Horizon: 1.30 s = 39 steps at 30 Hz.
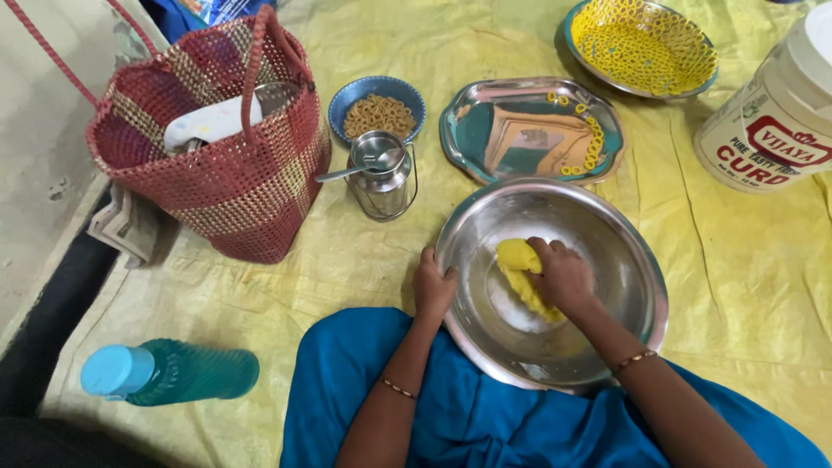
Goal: The person scoops oil from a metal container into a stainless steel bowl containing yellow dough, then kneads the dough by hand. The person also wipes a dark wooden board with a spoon before returning to knead the dough repeatedly.
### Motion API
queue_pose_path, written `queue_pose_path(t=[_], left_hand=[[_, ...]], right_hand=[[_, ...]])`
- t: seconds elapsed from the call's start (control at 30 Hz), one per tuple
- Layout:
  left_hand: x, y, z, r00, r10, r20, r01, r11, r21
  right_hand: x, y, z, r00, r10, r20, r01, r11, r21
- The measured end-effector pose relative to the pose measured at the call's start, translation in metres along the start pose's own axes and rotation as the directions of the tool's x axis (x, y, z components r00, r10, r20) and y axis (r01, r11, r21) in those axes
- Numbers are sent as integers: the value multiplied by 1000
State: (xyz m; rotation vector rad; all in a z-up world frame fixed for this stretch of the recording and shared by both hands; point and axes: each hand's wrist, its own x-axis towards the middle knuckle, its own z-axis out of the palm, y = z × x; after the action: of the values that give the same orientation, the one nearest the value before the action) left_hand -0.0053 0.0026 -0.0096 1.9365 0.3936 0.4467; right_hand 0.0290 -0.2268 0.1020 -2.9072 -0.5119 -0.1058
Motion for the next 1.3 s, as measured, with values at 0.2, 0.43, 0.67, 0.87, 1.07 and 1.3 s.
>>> queue_pose_path(t=[0.2,0.43,0.67,0.87,1.07,1.3], left_hand=[[3,6,-1,999,-29,17,29,999,-46],[5,3,-2,1000,-28,0,28,1000,9],[7,-1,2,999,32,2,-32,999,15],[7,1,3,999,6,36,-4,998,-66],[9,-1,2,999,33,-4,-33,993,-111],[10,-6,2,998,44,45,-40,995,-90]], right_hand=[[-36,18,5,920,-350,176,353,936,14],[-27,26,22,889,-454,-54,442,883,-159],[-7,0,23,932,-208,297,262,953,-155],[42,18,31,914,-98,394,70,994,84],[1,9,54,960,-162,229,192,974,-118],[-12,30,40,966,-97,238,76,993,94]])
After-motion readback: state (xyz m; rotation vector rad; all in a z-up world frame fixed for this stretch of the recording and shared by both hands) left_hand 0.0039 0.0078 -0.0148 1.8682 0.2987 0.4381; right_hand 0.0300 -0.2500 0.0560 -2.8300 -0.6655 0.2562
